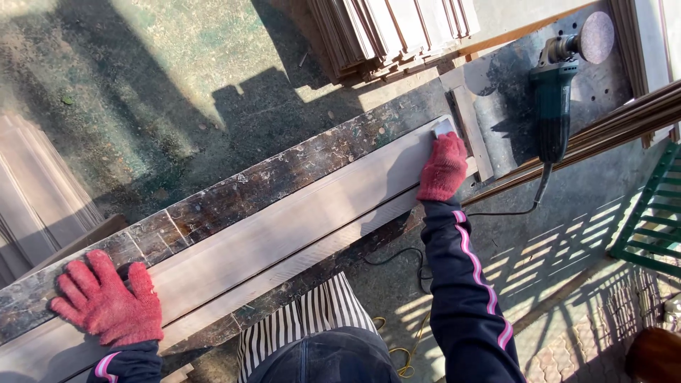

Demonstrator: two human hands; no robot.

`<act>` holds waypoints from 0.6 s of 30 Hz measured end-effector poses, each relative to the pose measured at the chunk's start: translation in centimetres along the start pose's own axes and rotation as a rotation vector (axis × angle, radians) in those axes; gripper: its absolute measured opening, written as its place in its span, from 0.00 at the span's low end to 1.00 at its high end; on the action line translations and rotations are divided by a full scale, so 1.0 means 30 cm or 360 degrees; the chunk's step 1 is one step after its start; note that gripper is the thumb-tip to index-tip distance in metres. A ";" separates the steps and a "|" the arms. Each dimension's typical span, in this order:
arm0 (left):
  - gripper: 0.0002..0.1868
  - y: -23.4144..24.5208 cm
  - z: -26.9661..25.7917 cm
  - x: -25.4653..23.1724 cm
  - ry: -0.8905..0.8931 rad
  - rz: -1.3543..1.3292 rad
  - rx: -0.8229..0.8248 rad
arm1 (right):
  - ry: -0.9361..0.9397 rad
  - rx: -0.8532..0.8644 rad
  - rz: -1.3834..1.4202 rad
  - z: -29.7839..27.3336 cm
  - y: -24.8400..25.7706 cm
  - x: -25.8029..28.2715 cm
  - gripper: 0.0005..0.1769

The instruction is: Sanding a long piece of wood using an angle grinder with a sanding disc and then manually with a sanding block.

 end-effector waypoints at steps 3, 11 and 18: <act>0.30 -0.016 -0.002 0.015 -0.0006 -0.0053 0.0029 | -0.0008 0.0115 -0.0246 0.111 -0.145 -0.035 0.08; 0.29 0.015 0.015 -0.006 -0.0008 -0.0027 0.0006 | 0.0106 0.0156 -0.0216 0.010 -0.015 -0.088 0.13; 0.27 -0.004 0.006 -0.004 0.0009 -0.0052 0.0034 | 0.0136 0.0095 -0.0016 0.048 -0.131 -0.129 0.14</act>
Point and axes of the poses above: each hand's wrist, its own z-axis towards the middle knuckle, its own y-axis out of the back of the hand, x = y × z, the point moved 1 cm from there along z, towards the middle knuckle, and after that the axes turned 6 degrees about -x, right-handed, at the moved point
